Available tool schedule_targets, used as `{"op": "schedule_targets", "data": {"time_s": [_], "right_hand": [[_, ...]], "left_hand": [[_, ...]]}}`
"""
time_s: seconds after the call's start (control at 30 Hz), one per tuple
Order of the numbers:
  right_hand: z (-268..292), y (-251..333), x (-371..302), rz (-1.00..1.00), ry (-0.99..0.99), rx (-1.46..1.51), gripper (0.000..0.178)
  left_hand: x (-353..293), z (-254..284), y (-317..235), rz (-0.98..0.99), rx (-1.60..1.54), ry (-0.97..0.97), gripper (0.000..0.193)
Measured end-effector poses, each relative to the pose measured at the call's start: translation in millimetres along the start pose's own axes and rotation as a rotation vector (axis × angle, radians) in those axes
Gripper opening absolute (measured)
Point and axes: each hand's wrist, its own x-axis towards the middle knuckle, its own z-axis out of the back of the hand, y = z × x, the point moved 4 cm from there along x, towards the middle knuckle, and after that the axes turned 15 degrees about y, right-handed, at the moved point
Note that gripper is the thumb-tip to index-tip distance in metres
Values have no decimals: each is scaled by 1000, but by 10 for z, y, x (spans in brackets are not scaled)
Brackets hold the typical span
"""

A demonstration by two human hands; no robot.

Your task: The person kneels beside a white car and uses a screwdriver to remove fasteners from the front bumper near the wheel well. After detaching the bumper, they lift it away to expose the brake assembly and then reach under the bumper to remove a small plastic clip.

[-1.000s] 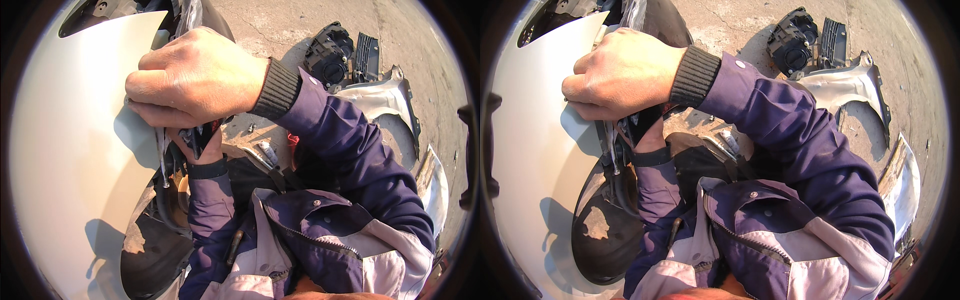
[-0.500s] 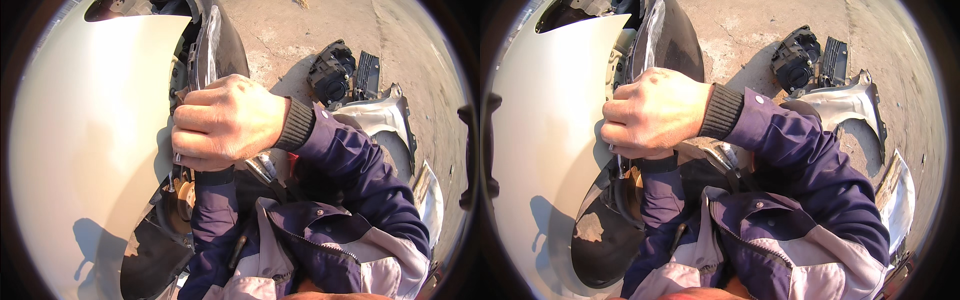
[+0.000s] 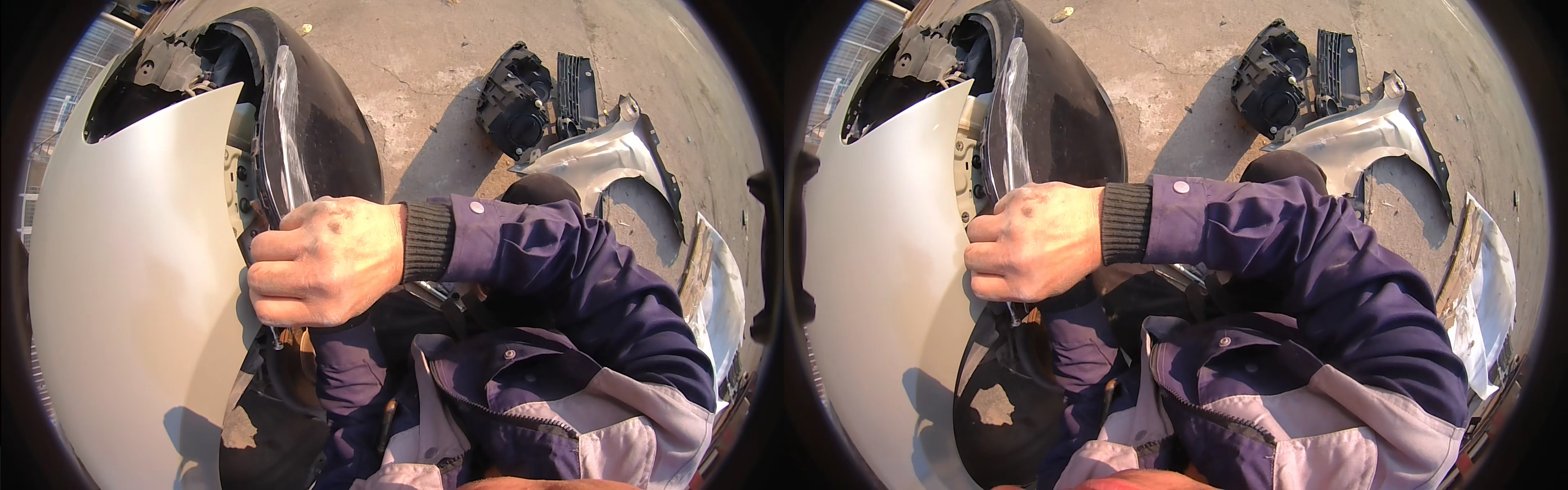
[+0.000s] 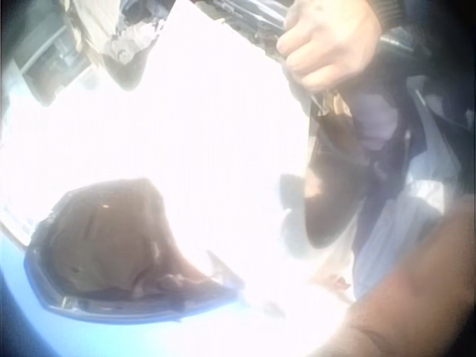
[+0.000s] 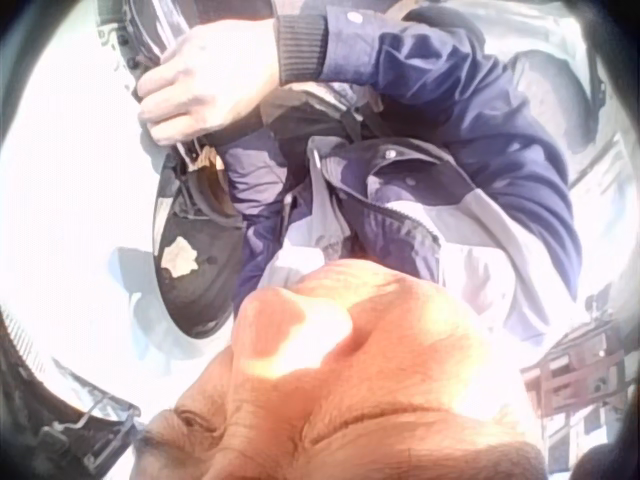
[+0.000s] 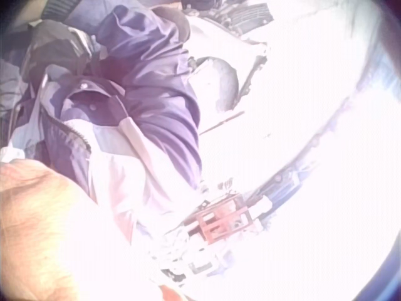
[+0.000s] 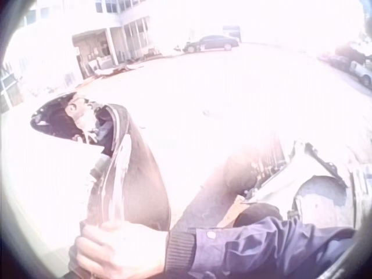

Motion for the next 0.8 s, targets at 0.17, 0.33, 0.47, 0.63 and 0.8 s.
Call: {"op": "schedule_targets", "data": {"time_s": [0.17, 0.33, 0.47, 0.63, 0.8], "right_hand": [[-9, -3, 1, 10, -41, 11, 18], [-13, 8, -11, 24, -61, 6, 18], [-3, -19, -27, 31, -72, 24, 19], [55, -119, -21, 0, -59, 29, 21], [163, -320, -8, -151, -49, 126, 26]], "left_hand": [[-34, 22, -39, -3, 8, -6, 74], [-47, 38, -52, -2, 22, -8, 72], [-44, 26, -51, -2, 11, -8, 71], [14, 24, -12, 1, -28, 7, 70], [109, -2, 114, 5, 215, 91, 68]]}}
